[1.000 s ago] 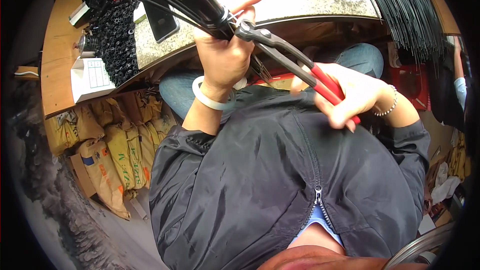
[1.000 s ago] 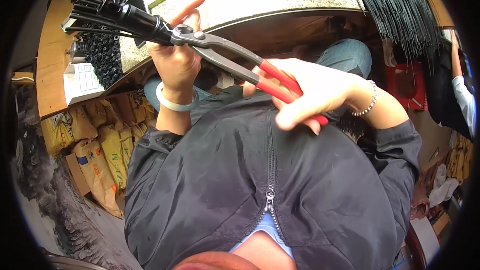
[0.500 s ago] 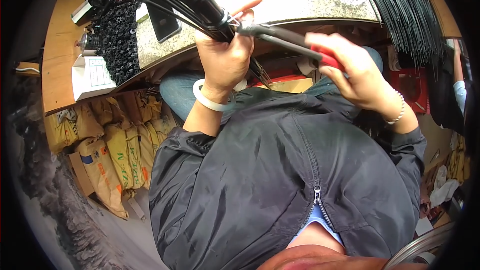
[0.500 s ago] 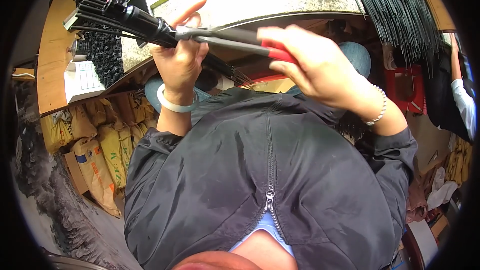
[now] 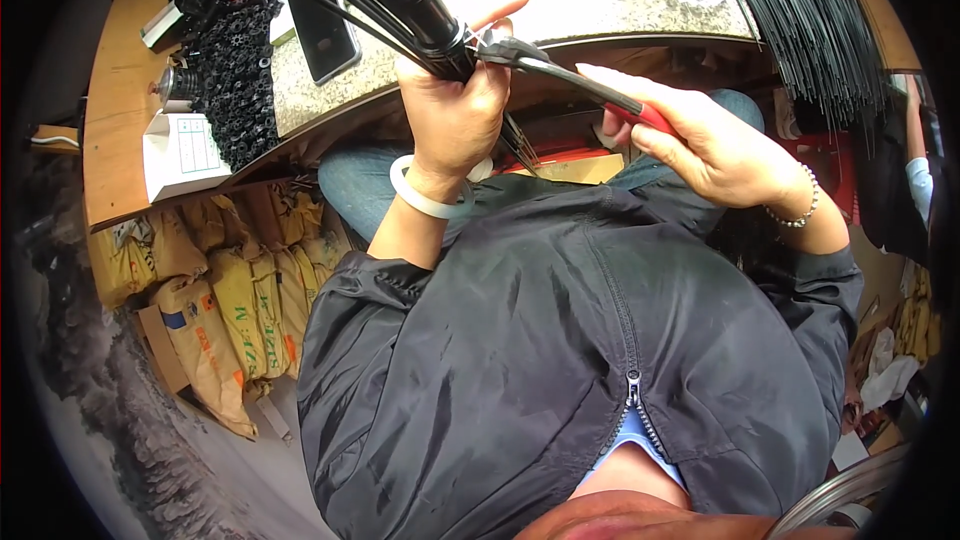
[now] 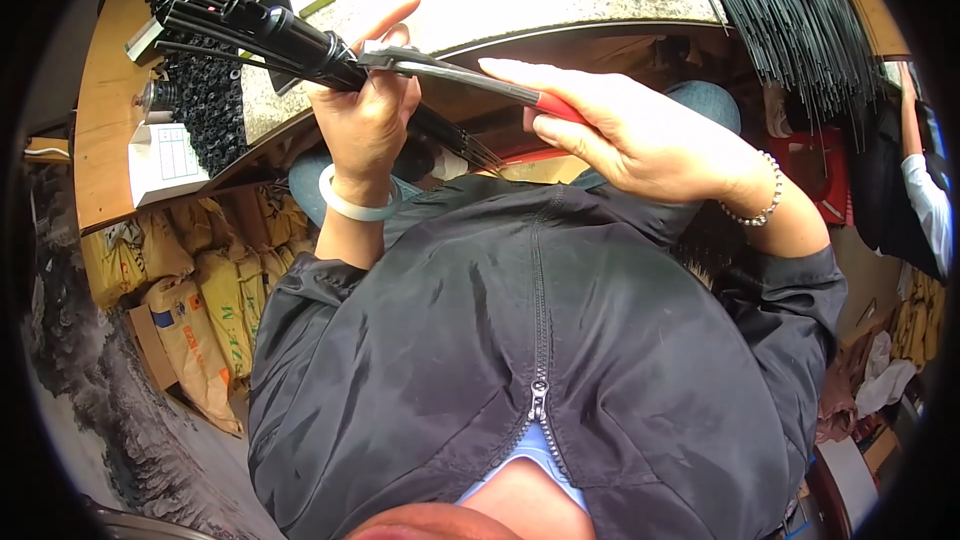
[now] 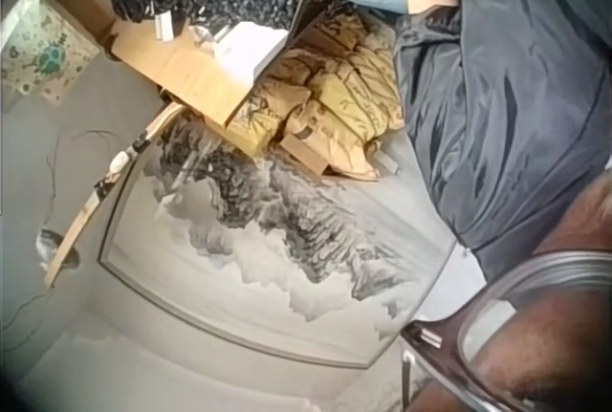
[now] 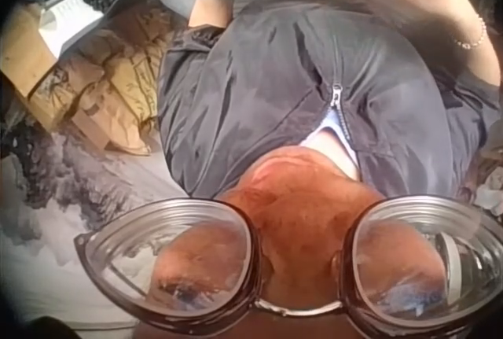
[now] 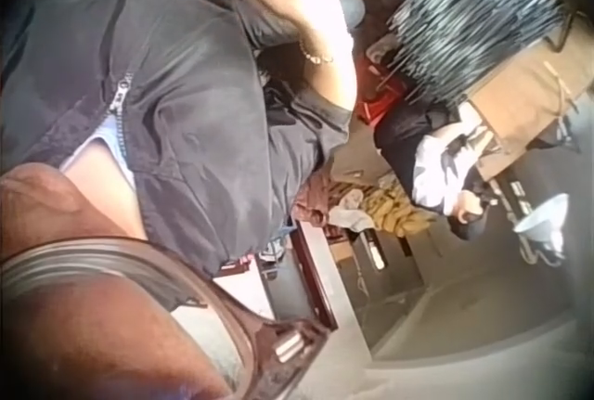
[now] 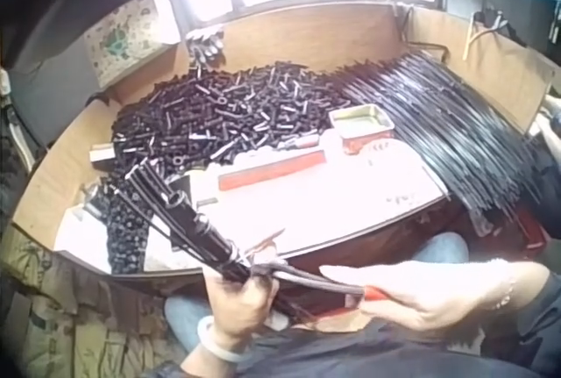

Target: Assembling small components onto long black rods and bundling them using pliers at a production workstation.

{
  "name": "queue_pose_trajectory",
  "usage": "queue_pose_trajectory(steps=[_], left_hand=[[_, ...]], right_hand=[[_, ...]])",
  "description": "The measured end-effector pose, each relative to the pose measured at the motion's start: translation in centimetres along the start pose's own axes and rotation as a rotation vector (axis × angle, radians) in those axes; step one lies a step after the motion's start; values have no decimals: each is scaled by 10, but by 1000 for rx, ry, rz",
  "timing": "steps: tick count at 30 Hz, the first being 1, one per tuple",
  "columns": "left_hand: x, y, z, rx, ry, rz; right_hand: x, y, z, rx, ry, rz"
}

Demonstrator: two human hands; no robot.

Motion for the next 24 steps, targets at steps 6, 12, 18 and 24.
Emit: queue_pose_trajectory(steps=[6, 12, 18, 24], left_hand=[[-2, -4, 2, 23, -83, -21], [0, -11, 11, 160, -162, -30], [10, -3, 11, -117, -43, -9], [13, -4, 21, 1, 4, 71]], right_hand=[[-4, 11, -4, 95, -270, -111], [-5, 32, -10, -347, -268, -21], [2, 39, -14, -472, -81, 264], [-1, 27, 27, 138, -81, 431]])
Point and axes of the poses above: each hand's wrist, its own x-axis towards the middle knuckle, its own y-axis out of the back of the hand, z = x × y, the point moved 7 cm from there along x, towards the middle knuckle, and after that the axes turned 8 degrees about -x, right-handed, at the moved point
